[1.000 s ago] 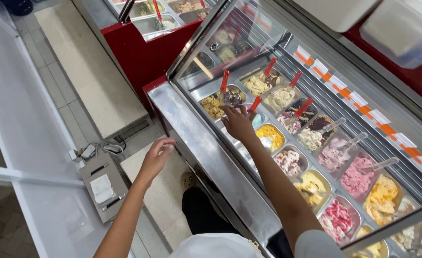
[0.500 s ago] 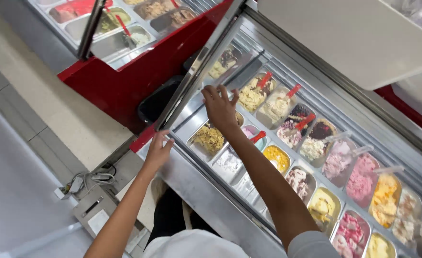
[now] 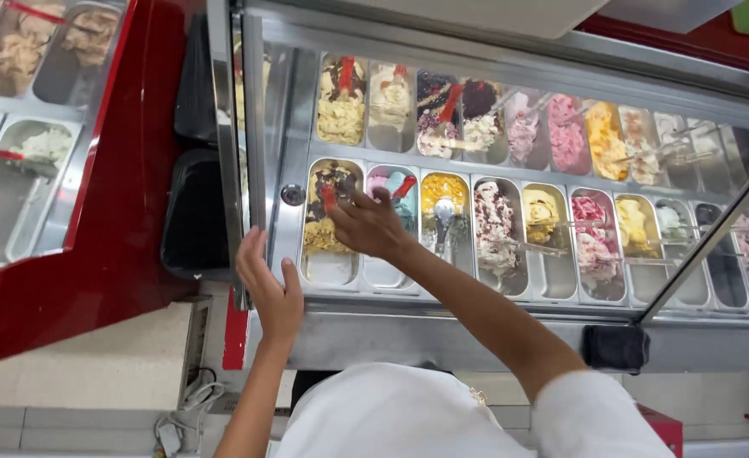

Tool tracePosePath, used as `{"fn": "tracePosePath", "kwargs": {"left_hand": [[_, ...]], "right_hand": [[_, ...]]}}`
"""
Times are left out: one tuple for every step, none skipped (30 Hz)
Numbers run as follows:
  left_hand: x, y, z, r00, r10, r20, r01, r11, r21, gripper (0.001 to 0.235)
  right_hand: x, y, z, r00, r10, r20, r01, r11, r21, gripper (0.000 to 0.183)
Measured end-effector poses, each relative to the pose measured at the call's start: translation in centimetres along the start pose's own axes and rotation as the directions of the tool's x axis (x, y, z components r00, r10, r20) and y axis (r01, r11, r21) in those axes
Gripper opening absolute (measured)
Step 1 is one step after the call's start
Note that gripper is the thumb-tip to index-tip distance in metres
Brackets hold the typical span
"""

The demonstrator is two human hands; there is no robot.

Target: Organizing and cleaning ice cream trays within a display freezer.

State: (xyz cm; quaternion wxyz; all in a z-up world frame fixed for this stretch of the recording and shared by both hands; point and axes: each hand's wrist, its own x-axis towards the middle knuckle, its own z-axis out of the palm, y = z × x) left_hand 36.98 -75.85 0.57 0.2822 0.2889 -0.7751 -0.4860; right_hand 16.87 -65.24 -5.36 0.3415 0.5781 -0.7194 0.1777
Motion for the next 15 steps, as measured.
{"fn": "tracePosePath", "kwargs": {"left_hand": [[0.1,-0.9,0.3,1.0,0.015,0.01,-0.015,0.998,0.06,0.049],[-0.9,-1.6,0.5,1.0,0.012,0.023,-0.014,0.992,0.123,0.051],[-1.7,-2.2,0.3,0.999,0.007,0.038,-0.011,0.993,0.114,0.051],[-1.2,-2.8,1.1,1.0,0.007,0.03,-0.011,0.991,0.134,0.053],[-0.8,-3.3,1.8,1.0,0.007,0.022,-0.01,0.988,0.153,0.054],[-0.6,-3.5,2.5,1.0,-0.003,0.009,0.002,0.986,0.166,0.054],[-0.4,-3.8,3.2,0.999,-0.031,-0.044,0.037,0.989,0.14,0.057],[0.2,-4.2,3.8,0.994,-0.05,-0.093,0.061,0.992,0.113,0.06],[-0.1,-4.1,3.4,0.993,-0.049,-0.103,0.062,0.99,0.125,0.06],[-0.2,-3.9,3.6,0.993,-0.065,-0.102,0.078,0.989,0.125,0.061],[-0.2,-3.6,3.8,0.991,-0.081,-0.102,0.094,0.988,0.125,0.063],[-0.3,-3.6,3.8,0.991,-0.085,-0.106,0.098,0.987,0.128,0.063],[-0.4,-3.6,3.8,0.992,-0.079,-0.094,0.091,0.987,0.133,0.063],[-0.8,-3.7,3.4,0.994,-0.077,-0.082,0.088,0.986,0.143,0.063],[-0.9,-3.7,3.1,0.993,-0.084,-0.086,0.097,0.984,0.151,0.063]], "right_hand": [[-1.8,1.3,-1.1,0.995,0.09,0.041,-0.089,0.995,-0.035,0.007],[-4.3,2.0,-2.8,0.979,0.182,0.093,-0.177,0.982,-0.064,0.01],[-3.7,1.5,-6.4,0.976,0.191,0.105,-0.184,0.98,-0.075,0.01],[-2.1,2.7,-9.1,0.961,0.232,0.149,-0.22,0.971,-0.09,0.013],[-0.5,3.7,-11.8,0.943,0.273,0.19,-0.256,0.961,-0.108,0.018],[0.0,3.5,-12.1,0.945,0.265,0.192,-0.252,0.964,-0.088,0.018],[0.4,3.3,-12.3,0.953,0.234,0.193,-0.22,0.971,-0.094,0.01],[1.0,3.1,-12.3,0.96,0.209,0.186,-0.192,0.976,-0.105,0.009],[1.6,1.4,-10.9,0.962,0.206,0.179,-0.193,0.977,-0.09,0.009],[2.3,0.2,-9.8,0.965,0.188,0.181,-0.184,0.982,-0.042,0.015],[2.9,-0.9,-8.7,0.969,0.17,0.182,-0.174,0.985,0.007,0.024],[3.6,-1.8,-7.4,0.969,0.167,0.183,-0.172,0.985,0.012,0.024],[4.2,-2.8,-6.2,0.967,0.184,0.175,-0.185,0.983,-0.011,0.023],[4.7,-4.2,-4.9,0.965,0.202,0.168,-0.2,0.979,-0.029,0.022],[5.0,-4.6,-3.8,0.964,0.202,0.171,-0.202,0.979,-0.018,0.022]]}}
